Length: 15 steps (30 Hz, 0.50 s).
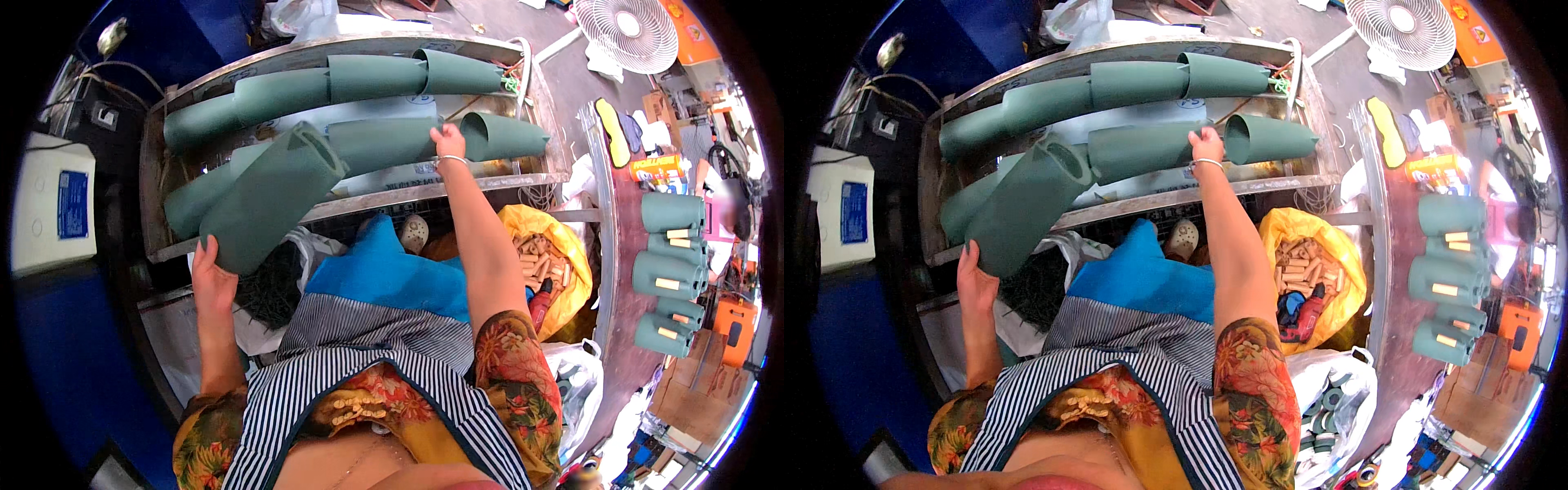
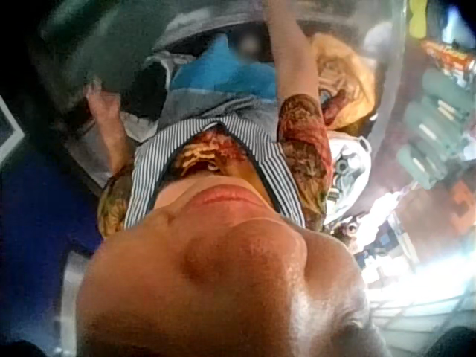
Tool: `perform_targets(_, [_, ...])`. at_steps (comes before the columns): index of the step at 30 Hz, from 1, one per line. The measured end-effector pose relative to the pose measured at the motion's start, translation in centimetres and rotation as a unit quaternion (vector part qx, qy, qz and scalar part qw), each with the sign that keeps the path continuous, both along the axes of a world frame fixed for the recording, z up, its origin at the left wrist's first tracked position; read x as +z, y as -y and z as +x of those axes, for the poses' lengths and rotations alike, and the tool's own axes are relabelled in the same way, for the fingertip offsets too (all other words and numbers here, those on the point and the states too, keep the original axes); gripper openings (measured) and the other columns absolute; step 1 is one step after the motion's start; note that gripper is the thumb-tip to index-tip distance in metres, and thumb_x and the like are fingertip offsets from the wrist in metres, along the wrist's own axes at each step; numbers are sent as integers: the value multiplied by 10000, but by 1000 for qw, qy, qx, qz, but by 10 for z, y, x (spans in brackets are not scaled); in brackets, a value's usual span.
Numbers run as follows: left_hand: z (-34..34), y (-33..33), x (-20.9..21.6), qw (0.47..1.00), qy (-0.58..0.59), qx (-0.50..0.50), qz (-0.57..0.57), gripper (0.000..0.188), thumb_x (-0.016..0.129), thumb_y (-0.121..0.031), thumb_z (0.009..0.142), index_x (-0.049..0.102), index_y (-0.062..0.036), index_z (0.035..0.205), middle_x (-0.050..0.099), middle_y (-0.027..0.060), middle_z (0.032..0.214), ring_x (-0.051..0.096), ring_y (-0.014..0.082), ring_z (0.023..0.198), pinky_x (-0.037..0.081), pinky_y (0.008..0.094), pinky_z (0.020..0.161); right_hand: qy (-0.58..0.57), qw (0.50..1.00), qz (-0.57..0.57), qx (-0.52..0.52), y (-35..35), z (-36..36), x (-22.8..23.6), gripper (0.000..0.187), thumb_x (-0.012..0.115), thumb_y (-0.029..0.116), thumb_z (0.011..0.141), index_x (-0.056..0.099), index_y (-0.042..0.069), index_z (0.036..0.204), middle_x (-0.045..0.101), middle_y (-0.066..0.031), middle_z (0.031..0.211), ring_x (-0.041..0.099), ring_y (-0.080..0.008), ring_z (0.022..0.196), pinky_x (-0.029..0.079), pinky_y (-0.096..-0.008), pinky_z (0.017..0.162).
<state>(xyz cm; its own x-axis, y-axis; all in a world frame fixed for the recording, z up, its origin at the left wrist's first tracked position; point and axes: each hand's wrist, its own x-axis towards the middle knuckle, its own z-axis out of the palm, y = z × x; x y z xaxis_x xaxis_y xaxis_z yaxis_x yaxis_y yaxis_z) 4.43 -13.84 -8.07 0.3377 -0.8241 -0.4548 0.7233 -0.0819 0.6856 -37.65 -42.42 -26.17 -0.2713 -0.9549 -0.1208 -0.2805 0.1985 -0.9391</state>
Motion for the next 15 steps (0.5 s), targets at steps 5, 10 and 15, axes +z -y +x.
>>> perform_targets(5, [-53, 65, 14, 997, 34, -65, -16, 407, 544, -158, 987, 450, -24, 1360, 553, 120, 1323, 541, 278, 1204, 403, 450, 1060, -282, 895, -337, 74, -43, -32, 188, 171, 680, 132, 860, 632, 24, 983, 658, -126, 901, 623, -269, 811, 496, -349, 752])
perform_targets(10, [-148, 140, -1, 992, 76, -103, -16, 344, 624, -151, 941, 513, -33, 1244, 597, 100, 1222, 577, 250, 1116, 468, 422, 955, -493, 782, -381, 12, -122, -108, 309, 96, 654, 71, 833, 639, 42, 923, 649, -114, 894, 601, -316, 829, 478, -400, 725])
perform_targets(15, [-208, 204, -72, 982, 136, -133, 9, 293, 632, -132, 935, 546, -5, 1186, 624, 98, 1151, 575, 225, 1059, 461, 389, 917, -502, 799, -324, 62, -134, -184, 221, 115, 649, 90, 829, 620, 52, 934, 637, -105, 948, 591, -305, 930, 457, -412, 862])
